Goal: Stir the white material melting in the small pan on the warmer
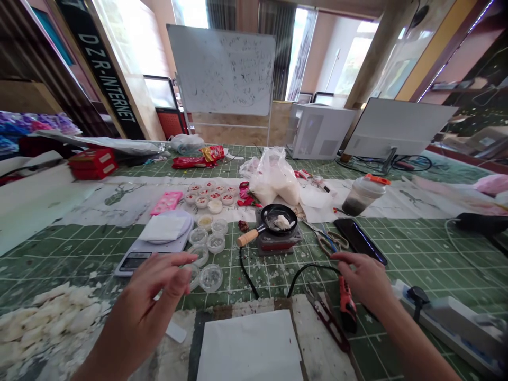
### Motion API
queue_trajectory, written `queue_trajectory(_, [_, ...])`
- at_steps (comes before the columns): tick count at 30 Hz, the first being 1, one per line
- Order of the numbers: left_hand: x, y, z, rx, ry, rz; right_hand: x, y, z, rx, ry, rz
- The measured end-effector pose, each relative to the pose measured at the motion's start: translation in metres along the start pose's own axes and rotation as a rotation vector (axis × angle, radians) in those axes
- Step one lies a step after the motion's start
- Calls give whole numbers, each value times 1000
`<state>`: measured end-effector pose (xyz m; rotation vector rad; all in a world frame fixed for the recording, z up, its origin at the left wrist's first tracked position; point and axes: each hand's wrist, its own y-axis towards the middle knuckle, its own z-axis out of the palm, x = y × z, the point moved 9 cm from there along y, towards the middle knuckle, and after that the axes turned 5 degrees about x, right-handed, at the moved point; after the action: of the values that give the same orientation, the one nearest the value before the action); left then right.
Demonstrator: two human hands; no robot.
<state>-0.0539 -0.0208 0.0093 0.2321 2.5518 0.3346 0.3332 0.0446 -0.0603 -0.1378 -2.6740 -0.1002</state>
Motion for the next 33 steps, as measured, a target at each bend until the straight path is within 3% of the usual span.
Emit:
queue_trajectory(4, [-15, 19, -14, -65, 22, -38, 15, -6, -30, -16, 761, 1])
queue_trajectory(7, [-39, 41, -27, -175, 77, 0, 54, -8, -49, -79, 1020, -146])
queue_trajectory(9, [-55, 57, -19, -136, 128, 60, 80, -7, -59, -165, 976, -216])
queue_trajectory(11, [-61, 71, 7, 33, 179, 60, 101, -4, -61, -247, 816, -232])
queue_trajectory(14, [-56, 82, 49, 237, 261, 14, 130, 1, -61, -346, 476, -308])
queue_trajectory(17, [-46, 86, 73, 301, 259, -42, 143, 6, -56, -433, 209, -358])
queue_trajectory(22, [-41, 93, 81, 292, 222, -38, 137, 20, -40, -398, 105, -334])
queue_trajectory(27, [-41, 99, 80, 279, 233, -17, 134, 17, -46, -458, 122, -331])
queue_trajectory(33, [-44, 101, 80, 292, 224, 9, 131, 21, -37, -323, 145, -331])
